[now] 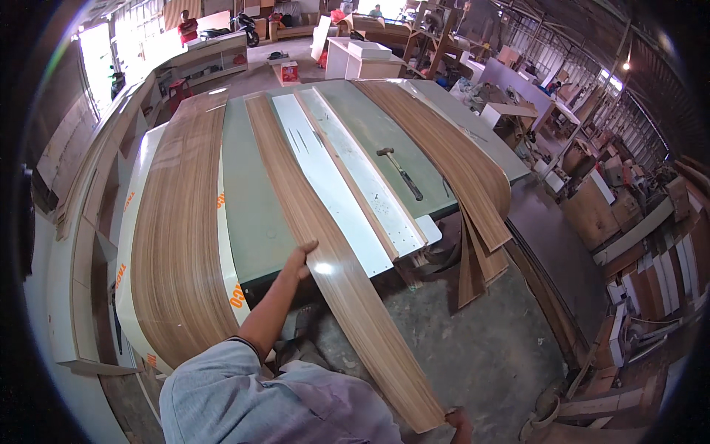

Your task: The person applies wood veneer strips onto panels, smoothing each strip by hand and using a tool to trim along the edges.

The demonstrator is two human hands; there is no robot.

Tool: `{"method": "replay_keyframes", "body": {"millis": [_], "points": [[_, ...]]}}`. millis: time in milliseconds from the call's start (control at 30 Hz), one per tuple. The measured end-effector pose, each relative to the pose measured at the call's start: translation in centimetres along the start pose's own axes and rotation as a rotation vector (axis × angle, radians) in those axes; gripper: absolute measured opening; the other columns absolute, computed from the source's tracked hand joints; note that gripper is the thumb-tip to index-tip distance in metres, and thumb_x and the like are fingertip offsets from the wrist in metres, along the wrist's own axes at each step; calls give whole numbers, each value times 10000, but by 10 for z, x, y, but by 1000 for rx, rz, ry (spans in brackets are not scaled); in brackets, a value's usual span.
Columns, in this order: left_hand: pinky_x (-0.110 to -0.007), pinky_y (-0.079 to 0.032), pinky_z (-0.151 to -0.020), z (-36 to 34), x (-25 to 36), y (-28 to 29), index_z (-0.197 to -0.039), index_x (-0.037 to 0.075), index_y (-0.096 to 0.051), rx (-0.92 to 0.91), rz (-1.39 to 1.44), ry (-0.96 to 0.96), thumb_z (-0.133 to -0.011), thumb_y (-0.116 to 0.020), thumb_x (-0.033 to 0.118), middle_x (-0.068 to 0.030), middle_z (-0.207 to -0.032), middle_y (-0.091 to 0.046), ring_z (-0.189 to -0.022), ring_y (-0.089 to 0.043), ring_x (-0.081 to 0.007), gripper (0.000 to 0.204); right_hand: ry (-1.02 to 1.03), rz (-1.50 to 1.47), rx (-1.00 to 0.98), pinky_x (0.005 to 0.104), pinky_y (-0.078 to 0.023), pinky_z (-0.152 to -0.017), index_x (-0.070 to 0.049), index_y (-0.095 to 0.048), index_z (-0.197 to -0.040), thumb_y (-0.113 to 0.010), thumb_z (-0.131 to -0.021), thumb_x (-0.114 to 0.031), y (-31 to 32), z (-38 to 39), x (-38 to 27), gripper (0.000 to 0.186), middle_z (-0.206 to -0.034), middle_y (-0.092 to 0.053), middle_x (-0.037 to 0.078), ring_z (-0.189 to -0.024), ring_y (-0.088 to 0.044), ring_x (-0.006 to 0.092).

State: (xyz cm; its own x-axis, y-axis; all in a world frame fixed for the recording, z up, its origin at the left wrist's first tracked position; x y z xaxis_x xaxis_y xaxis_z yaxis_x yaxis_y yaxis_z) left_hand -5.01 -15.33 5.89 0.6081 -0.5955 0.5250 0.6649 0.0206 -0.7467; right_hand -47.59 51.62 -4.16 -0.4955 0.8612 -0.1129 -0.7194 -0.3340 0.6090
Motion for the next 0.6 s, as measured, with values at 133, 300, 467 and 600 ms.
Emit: {"method": "replay_keyframes", "body": {"millis": [133,300,467,600], "points": [[-466,-540,-959,19,48,-40,-1285,-85,-504,-196,16,-32,-904,-679,139,-193,-1163,-635,-1081,-643,-330,476,-37,241,536,453,-456,-1021,-12,-576,-1277,-799,-691,-302,27,-19,33,691,-1290,-593,222,-1226,-540,380],[-389,-538,-887,111,92,-101,-1253,-63,-551,-133,-378,-496,-873,-704,89,-142,-1116,-666,-996,-661,-251,437,272,-511,679,416,-478,-973,40,-588,-1233,-689,-874,-249,85,-10,-187,472,-1256,-611,206,-1152,-610,329],[-342,-528,-816,157,61,-150,-1150,-27,-641,-214,-769,-543,-926,-675,151,-79,-1014,-707,-926,-646,-164,288,869,-840,450,327,-471,-904,12,-640,-1209,-588,-981,-355,210,106,-422,435,-1167,-650,96,-1056,-618,198],[-346,-529,-761,179,-11,-155,-1154,24,-652,-286,-1106,-838,-923,-670,134,-91,-968,-725,-856,-682,-246,257,1109,-1055,189,341,-458,-948,22,-591,-1283,-531,-1014,-376,254,173,-531,484,-1240,-618,131,-1107,-603,219]]}}
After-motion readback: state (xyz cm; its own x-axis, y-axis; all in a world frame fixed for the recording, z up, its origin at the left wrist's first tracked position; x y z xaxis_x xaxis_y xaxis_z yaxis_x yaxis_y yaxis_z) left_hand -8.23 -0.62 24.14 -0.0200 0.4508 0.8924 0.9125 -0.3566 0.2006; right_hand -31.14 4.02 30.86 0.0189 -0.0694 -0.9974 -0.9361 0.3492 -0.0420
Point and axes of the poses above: each hand's wrist, its own z-axis away from the middle knuckle, its own y-axis out of the back of the hand, x = y × z, the point moved 8 cm from there along -z, towards the middle knuckle
